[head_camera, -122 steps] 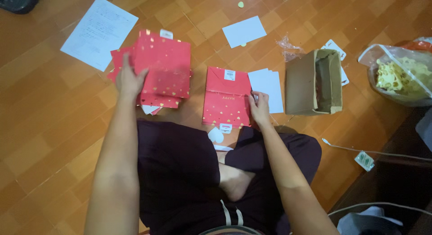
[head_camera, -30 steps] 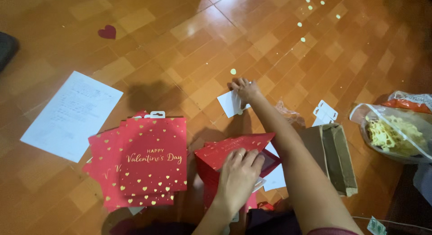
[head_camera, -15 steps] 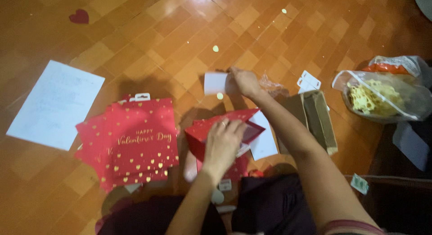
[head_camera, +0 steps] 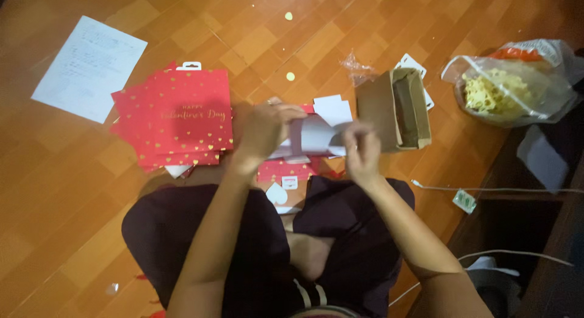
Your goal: The person sits on the floor and assembles red Valentine's Day gift boxes by inserting white paper inserts and tying red ribbons around them. The person handles multiple boxes one at a time, stacking completed units and continuing the process.
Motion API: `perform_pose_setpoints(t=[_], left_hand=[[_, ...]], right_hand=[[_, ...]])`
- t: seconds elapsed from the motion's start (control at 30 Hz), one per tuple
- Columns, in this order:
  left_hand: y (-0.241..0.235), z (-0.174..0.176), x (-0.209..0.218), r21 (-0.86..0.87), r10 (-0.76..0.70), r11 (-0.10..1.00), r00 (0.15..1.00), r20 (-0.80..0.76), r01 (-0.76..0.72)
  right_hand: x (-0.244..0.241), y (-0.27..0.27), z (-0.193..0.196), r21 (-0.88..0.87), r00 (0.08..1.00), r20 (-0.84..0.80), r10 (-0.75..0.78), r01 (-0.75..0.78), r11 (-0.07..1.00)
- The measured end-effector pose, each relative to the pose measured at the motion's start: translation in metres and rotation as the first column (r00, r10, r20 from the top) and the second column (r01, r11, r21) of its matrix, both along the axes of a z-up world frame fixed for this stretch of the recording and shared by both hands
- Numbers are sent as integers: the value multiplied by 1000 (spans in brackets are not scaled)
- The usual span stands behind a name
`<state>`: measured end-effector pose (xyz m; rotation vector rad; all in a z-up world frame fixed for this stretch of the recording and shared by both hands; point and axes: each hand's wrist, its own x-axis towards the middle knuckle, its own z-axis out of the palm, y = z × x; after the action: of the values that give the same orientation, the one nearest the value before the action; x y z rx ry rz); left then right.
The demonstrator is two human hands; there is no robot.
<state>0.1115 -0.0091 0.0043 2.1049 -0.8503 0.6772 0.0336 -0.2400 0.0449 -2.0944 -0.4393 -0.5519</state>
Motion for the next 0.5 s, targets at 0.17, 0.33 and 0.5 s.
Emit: perform_pose_setpoints(t=[0.17, 0.33, 0.5], left_hand=[[21, 10, -32, 118, 88, 989, 995, 37, -92], [21, 14, -56, 190, 267, 945, 964, 25, -266], [20, 7, -70, 90, 238, 971, 918, -316, -221]], right_hand=[[-42, -11, 14, -595, 998, -2, 70, -57, 802], [-48, 5, 30, -896, 975, -132, -180, -40, 443], [-36, 54, -8, -987, 987, -92, -129, -73, 145]])
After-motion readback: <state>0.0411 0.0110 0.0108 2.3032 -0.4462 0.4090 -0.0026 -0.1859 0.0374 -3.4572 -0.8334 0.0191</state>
